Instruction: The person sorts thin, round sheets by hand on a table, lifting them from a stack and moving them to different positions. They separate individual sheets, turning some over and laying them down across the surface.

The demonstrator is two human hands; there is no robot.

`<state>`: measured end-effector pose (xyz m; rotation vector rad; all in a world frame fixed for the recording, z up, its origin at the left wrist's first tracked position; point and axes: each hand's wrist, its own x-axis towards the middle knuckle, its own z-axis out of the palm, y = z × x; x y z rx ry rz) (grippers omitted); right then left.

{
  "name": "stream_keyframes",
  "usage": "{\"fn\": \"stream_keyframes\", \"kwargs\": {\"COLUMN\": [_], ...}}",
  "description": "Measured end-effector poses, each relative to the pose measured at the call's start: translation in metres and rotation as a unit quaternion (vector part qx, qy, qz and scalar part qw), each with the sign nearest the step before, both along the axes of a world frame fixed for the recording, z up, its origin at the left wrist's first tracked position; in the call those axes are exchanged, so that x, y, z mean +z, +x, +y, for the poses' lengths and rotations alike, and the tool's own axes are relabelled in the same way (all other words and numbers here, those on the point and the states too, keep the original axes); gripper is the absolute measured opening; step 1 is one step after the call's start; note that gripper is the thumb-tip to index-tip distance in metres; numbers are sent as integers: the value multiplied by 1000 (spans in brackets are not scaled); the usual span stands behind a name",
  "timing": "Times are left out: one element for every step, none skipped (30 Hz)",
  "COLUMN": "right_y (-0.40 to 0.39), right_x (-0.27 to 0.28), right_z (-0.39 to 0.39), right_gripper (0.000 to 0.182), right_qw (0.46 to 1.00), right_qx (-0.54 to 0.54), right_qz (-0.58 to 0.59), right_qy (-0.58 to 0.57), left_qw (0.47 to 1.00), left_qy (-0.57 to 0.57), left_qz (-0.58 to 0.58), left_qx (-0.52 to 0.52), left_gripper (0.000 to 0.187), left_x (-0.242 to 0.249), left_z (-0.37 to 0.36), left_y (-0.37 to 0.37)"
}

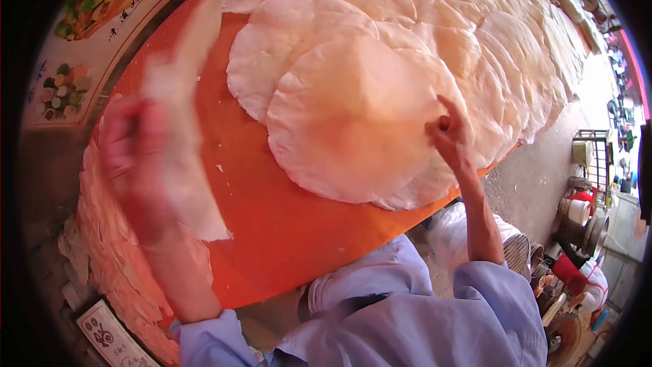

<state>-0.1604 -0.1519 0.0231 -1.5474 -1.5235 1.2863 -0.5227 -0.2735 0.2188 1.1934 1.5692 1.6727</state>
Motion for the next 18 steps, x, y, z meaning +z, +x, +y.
{"fn": "stream_keyframes", "kwargs": {"right_y": [5, 10, 12, 12, 11, 8, 4, -2, -7, -14, -22, -35, -44, -57, -70, -80, -85, -91], "right_x": [2, 4, 6, 11, 14, 15, 18, 27, 34, 40, 45, 52, 49, 45, 38, 25, 2, -21], "right_z": [7, 14, 21, 26, 28, 27, 26, 24, 23, 19, 15, 10, 6, 3, -1, -3, -1, 0], "right_gripper": [56, 57, 57, 57, 57, 57, 57, 53, 51, 49, 47, 44, 49, 53, 58, 61, 64, 67], "right_qw": [999, 997, 994, 983, 974, 960, 943, 945, 929, 910, 888, 887, 895, 877, 854, 844, 832, 818], "right_qx": [2, 4, 4, -2, -12, -22, -31, -47, -28, -8, 14, 45, 102, 156, 210, 231, 254, 276], "right_qz": [-32, -64, -96, -171, -197, -223, -249, -242, -248, -252, -253, -237, -239, -277, -311, -343, -371, -399], "right_qy": [15, 32, 49, 59, 114, 166, 219, 214, 273, 329, 384, 393, 362, 360, 360, 341, 325, 310], "left_qw": [998, 994, 981, 969, 941, 907, 865, 863, 862, 861, 872, 881, 891, 895, 899, 902, 905, 892], "left_qy": [-31, -63, -76, -127, -113, -134, -153, -151, -148, -147, -160, -174, -188, -201, -205, -212, -219, -221], "left_qz": [-10, -17, -31, 104, 232, 309, 382, 389, 395, 401, 381, 362, 345, 336, 326, 318, 312, 347], "left_qx": [-47, -93, -174, -183, -219, -253, -287, -284, -281, -276, -264, -248, -228, -214, -210, -201, -187, -188], "left_gripper": [11, 8, 8, 6, 7, 14, 22, 24, 26, 28, 29, 29, 29, 33, 33, 34, 34, 34], "left_x": [-11, -22, -54, -78, -105, -136, -162, -183, -200, -204, -205, -201, -199, -198, -200, -204, -206, -201], "left_z": [7, 14, 21, 20, 17, 5, -10, -26, -41, -52, -65, -75, -83, -90, -96, -103, -110, -113], "left_y": [24, 49, 67, 87, 102, 116, 126, 133, 138, 143, 146, 148, 147, 147, 149, 150, 148, 144]}}
